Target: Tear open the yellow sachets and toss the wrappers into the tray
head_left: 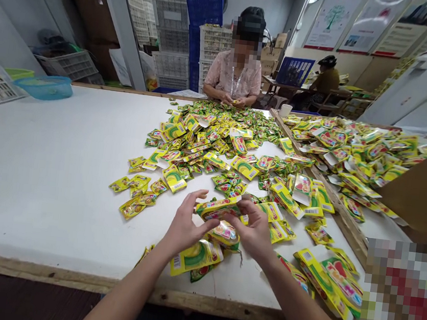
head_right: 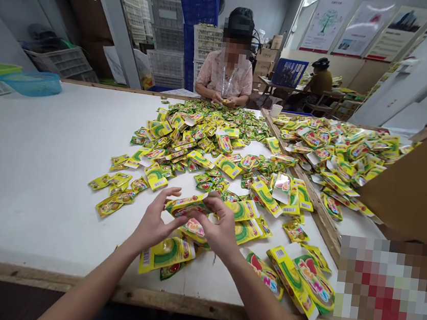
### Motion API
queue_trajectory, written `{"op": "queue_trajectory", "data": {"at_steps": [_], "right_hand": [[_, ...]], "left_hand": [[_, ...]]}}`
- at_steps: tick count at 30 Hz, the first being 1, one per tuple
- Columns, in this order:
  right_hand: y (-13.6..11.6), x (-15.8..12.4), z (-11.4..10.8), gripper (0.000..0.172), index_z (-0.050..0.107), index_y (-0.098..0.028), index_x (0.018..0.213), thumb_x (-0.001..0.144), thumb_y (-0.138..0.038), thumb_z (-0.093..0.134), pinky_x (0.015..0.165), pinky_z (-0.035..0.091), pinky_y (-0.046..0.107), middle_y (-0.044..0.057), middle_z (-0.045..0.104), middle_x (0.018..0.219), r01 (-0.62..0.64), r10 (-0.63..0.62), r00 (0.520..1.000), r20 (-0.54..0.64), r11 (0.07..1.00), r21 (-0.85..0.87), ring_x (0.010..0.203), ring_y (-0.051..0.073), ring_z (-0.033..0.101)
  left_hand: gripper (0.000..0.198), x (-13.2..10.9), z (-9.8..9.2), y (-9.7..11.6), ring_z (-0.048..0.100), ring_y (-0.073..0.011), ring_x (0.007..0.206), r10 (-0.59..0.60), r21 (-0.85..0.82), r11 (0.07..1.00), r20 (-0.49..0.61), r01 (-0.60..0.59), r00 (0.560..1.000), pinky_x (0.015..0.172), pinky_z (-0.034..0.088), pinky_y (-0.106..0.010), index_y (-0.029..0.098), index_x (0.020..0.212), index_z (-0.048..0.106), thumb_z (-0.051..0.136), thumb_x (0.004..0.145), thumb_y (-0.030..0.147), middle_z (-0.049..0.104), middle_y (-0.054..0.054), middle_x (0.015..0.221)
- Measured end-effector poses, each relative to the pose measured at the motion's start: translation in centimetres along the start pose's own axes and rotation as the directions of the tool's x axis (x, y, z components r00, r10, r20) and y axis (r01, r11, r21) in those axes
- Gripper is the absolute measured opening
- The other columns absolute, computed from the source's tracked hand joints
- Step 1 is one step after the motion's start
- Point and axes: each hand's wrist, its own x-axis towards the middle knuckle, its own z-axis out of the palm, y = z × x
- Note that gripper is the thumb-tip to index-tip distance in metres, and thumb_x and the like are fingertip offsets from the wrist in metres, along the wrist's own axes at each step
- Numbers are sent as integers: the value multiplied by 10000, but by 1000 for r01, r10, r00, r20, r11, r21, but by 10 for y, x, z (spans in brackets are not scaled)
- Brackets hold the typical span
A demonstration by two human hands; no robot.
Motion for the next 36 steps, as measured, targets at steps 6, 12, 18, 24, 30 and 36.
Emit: {"op": "queue_trajectory", "data": {"at_steps": [6,12,18,24,30,36], "right_hand": [[-13,0,-11,134,692,-245,698,627,-345,747,867,397,449,41,667,731,112,-155,984,-83,915,-387,872,271,568],[3,4,-12,304,700,-172,732,759,-460,605,712,486,343,37,690,711,-153,179,930,323,983,-104,698,199,609],[10,5,2,371,638,-157,830,658,-481,697,686,515,317,47,681,765,-195,184,976,119,977,88,719,187,635],[4,13,-11,644,558,-207,1074,511,-394,810,514,522,272,32,655,863,-296,295,954,57,955,24,641,166,640],[-28,87,-112,379,626,-120,950,618,-254,752,579,501,280,117,665,925,-189,131,939,-319,970,-155,695,165,629],[-42,123,-142,408,507,-20,1193,842,-222,458,759,466,356,245,590,1131,-226,-320,706,-632,744,-629,926,233,610]], "left_hand": [[284,0,-4,5,520,-110,629,-94,-203,971,153,124,984,601,422,-221,177,862,562,623,750,430,594,28,709],[320,1,-2,2,486,-96,590,-165,-197,960,185,201,969,562,397,-207,165,804,542,628,735,465,558,29,678],[308,5,0,1,497,-96,578,-211,-236,943,112,232,971,563,402,-205,164,784,540,611,747,461,554,36,652],[303,0,3,1,564,-124,680,-199,-288,931,108,223,974,646,453,-235,177,875,531,584,776,459,601,3,764],[278,5,-52,-31,602,-187,844,-255,81,961,-102,263,962,787,478,-328,151,1016,524,454,848,361,622,-96,974],[404,14,-94,-74,486,-361,1127,-584,658,489,-241,573,775,891,415,-464,84,1135,532,382,875,354,543,-212,1183]]}}
